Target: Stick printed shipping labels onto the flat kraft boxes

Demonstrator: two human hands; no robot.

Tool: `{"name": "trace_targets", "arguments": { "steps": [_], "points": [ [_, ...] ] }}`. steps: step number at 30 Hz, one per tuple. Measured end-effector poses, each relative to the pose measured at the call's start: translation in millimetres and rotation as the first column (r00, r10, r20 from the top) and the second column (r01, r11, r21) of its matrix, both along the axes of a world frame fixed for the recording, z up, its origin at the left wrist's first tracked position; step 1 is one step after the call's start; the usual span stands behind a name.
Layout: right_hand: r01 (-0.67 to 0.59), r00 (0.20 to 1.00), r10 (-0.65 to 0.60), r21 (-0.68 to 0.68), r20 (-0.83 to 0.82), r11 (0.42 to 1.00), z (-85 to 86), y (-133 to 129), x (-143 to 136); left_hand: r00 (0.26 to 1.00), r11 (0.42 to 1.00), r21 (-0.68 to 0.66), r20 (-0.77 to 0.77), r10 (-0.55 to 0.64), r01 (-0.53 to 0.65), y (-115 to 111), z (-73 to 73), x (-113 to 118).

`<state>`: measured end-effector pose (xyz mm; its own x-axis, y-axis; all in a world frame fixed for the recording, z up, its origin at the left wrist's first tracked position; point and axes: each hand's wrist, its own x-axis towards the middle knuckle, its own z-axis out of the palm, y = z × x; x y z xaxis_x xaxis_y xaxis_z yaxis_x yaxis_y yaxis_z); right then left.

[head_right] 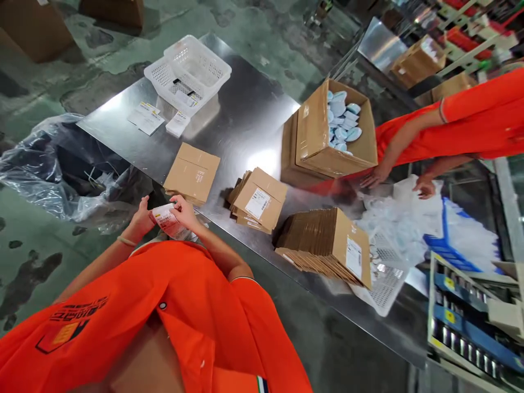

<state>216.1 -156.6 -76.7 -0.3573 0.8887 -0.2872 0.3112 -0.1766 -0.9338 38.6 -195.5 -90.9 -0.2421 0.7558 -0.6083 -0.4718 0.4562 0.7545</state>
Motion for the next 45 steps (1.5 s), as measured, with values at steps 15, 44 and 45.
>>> {"name": "trace_targets", "arguments": {
  "steps": [15, 44, 45],
  "points": [
    [0.285, 0.955, -0.293, 0.128, 0.043, 0.950, -9.6, 10.6, 16.4, 0.930, 0.952, 0.117, -0.274, -0.243, 0.283, 30.3, 9.8, 29.1],
    [0.220, 0.832, -0.379, 0.385, 0.405, 0.896, 9.9, 118.7, 33.9, 0.850, 0.849, -0.085, -0.037, -0.526, 0.522, 27.7, -17.2, 19.3],
    [0.239, 0.809, -0.391, 0.363, 0.438, 0.901, 6.6, 134.4, 34.3, 0.859, 0.857, -0.096, -0.029, -0.510, 0.506, 25.6, -18.2, 20.6]
  ]
}}
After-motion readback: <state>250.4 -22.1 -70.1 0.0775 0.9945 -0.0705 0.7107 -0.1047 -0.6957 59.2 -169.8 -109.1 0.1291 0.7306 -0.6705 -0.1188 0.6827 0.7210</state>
